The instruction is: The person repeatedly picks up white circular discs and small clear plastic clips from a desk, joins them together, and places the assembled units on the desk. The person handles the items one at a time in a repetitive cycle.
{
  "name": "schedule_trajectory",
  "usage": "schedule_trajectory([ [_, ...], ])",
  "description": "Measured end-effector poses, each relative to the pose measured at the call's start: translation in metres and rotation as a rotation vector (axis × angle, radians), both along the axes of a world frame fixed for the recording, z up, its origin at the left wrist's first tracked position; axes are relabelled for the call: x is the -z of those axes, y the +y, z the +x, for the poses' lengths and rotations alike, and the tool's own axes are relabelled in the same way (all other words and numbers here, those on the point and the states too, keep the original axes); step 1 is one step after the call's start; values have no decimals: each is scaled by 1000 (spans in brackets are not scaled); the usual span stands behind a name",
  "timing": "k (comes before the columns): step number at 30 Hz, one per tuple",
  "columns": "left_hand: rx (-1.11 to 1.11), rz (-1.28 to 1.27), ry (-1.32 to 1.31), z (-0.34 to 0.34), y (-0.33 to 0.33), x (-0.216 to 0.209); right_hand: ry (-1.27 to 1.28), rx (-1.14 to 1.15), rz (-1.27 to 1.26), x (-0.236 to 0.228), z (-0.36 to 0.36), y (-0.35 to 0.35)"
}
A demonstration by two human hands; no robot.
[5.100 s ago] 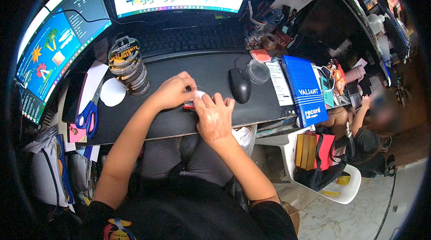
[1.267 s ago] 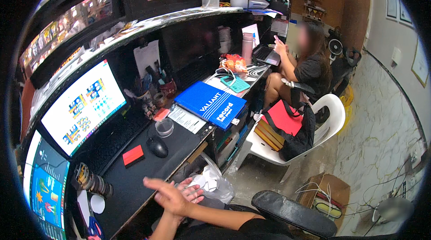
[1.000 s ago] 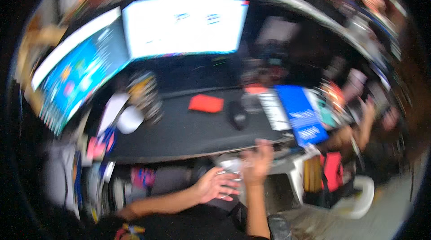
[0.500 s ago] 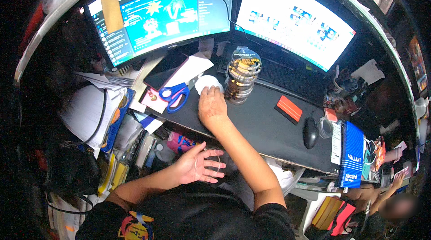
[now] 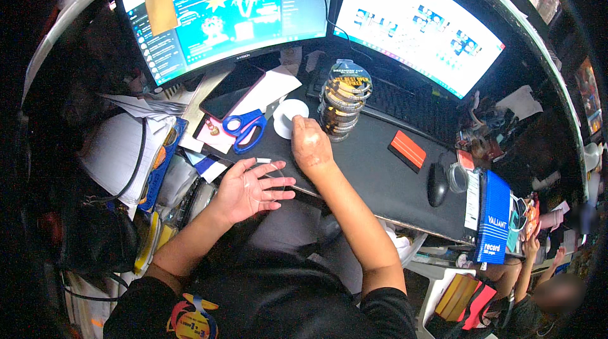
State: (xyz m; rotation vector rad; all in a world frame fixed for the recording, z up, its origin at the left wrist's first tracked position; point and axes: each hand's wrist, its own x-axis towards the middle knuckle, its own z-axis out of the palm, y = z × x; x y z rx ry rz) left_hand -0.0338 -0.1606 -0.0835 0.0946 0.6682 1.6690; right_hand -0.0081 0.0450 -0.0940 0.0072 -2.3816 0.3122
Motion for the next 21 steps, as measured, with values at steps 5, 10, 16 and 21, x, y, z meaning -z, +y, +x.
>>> schedule_trajectory([
  [5, -9, 63, -20, 2, 14, -11, 245, -74, 86, -25, 36, -13],
  [10, -96, 231, 150, 17, 34, -31, 254, -87, 17, -42, 108, -35],
  [16, 47, 165, 492, 50, 67, -63, 301, 151, -588, -75, 166, -26],
  [21, 132, 211, 575, 88, 92, -78, 357, 209, -594, -92, 199, -10],
])
